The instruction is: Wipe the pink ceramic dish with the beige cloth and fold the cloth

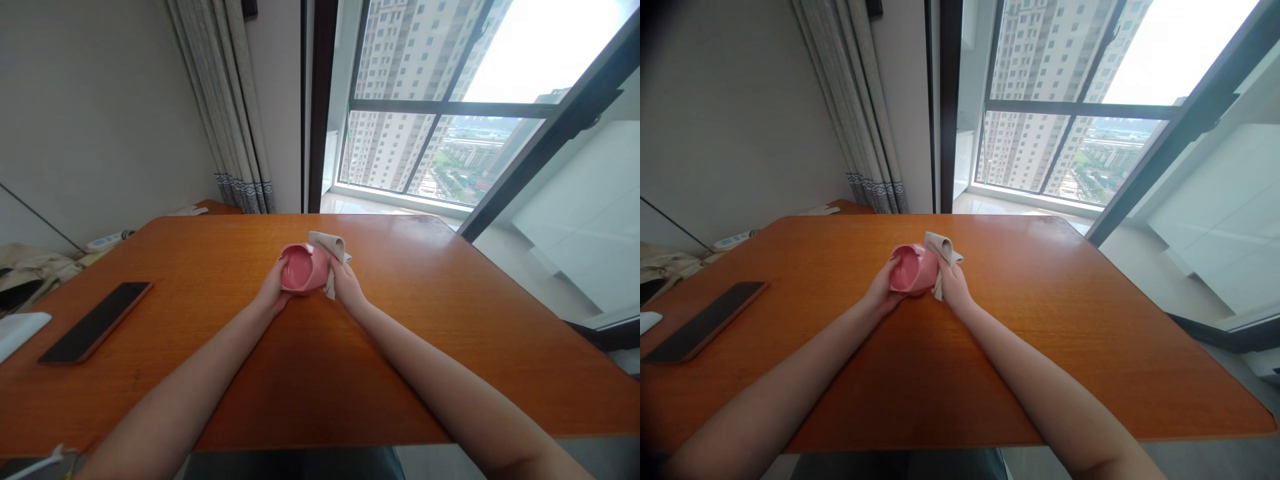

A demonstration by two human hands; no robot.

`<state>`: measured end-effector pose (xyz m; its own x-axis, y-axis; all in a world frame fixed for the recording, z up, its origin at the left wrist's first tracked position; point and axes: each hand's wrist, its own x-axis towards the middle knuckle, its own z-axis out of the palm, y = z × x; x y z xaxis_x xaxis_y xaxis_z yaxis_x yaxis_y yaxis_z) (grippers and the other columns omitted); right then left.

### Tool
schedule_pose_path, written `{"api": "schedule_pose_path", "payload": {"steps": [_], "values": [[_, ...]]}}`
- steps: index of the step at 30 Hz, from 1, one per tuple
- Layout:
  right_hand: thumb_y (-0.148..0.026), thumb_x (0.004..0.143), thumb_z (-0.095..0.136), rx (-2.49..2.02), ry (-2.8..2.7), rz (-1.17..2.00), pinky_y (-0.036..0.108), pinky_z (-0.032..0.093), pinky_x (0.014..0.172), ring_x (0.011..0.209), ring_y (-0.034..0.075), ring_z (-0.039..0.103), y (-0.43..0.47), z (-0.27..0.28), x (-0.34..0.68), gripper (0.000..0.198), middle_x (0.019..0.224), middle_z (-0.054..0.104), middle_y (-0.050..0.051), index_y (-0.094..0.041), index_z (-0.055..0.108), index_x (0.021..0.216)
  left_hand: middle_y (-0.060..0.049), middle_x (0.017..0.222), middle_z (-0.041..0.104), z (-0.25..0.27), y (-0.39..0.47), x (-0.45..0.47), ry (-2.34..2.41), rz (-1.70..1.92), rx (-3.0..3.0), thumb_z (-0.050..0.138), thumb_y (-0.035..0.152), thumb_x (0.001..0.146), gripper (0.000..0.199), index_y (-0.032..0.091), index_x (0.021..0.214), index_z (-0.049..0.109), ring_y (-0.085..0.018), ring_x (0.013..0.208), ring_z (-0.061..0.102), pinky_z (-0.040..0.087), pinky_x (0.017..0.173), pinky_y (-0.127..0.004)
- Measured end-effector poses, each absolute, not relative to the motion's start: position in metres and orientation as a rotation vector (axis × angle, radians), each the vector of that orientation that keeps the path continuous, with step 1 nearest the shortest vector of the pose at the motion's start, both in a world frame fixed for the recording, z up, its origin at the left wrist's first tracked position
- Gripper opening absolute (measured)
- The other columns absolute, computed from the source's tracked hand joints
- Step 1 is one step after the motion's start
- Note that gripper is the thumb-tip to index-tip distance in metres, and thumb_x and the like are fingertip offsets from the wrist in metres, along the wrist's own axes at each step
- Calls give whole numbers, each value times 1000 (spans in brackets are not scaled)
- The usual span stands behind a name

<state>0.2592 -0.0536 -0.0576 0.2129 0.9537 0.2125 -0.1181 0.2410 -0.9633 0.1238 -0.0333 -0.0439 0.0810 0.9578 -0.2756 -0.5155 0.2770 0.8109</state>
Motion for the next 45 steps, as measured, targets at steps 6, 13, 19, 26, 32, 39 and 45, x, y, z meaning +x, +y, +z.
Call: {"api": "schedule_pose_path", "payload": {"steps": [6, 13, 19, 26, 32, 39, 45], "values": [[-49, 80, 55, -988, -831, 1183, 34, 41, 103, 122, 22, 51, -56, -67, 246, 47, 126, 60, 3, -21, 60, 117, -4, 100, 60, -49, -39, 128, 996, 1305, 595, 52, 39, 80, 32, 22, 108, 54, -18, 82, 58, 50, 66, -30], [-45, 79, 55, -981, -745, 1204, 34, 47, 96, 113, 22, 57, -44, -66, 262, 40, 116, 66, 2, -21, 62, 110, -4, 102, 62, -59, -27, 123, 1015, 1297, 1033, 62, 29, 73, 27, 18, 98, 58, -19, 100, 55, 41, 91, -29], [-44, 76, 58, -1010, -708, 1238, 35, 51, 89, 105, 24, 62, -43, -65, 264, 34, 105, 70, 4, -19, 66, 98, -5, 105, 63, -62, -27, 126, 1030, 1322, 989, 56, 30, 78, 24, 18, 98, 61, -21, 103, 55, 41, 92, -31], [-44, 77, 57, -934, -684, 1294, 36, 50, 92, 113, 23, 58, -51, -64, 246, 39, 117, 65, 4, -20, 61, 108, -4, 105, 63, -58, -31, 127, 1063, 1413, 802, 55, 29, 78, 28, 20, 104, 60, -19, 98, 58, 49, 83, -30], [-37, 74, 56, -1008, -606, 1238, 34, 52, 88, 104, 23, 63, -38, -62, 268, 26, 102, 70, 5, -19, 64, 92, -5, 96, 62, -52, -35, 126, 1005, 1025, 767, 58, 38, 76, 33, 21, 104, 57, -19, 83, 60, 55, 68, -36], [-48, 79, 52, -940, -639, 1337, 38, 54, 85, 105, 24, 63, -45, -74, 245, 34, 105, 70, 7, -21, 63, 98, -4, 122, 57, -59, -29, 128, 1032, 1420, 867, 52, 40, 82, 34, 23, 111, 56, -19, 112, 52, 46, 90, -30], [-42, 76, 56, -909, -541, 1305, 37, 54, 86, 105, 24, 62, -45, -69, 248, 32, 104, 70, 5, -20, 62, 98, -3, 96, 61, -56, -30, 123, 1115, 1282, 991, 60, 36, 78, 28, 22, 100, 51, -17, 91, 58, 46, 84, -30]]}}
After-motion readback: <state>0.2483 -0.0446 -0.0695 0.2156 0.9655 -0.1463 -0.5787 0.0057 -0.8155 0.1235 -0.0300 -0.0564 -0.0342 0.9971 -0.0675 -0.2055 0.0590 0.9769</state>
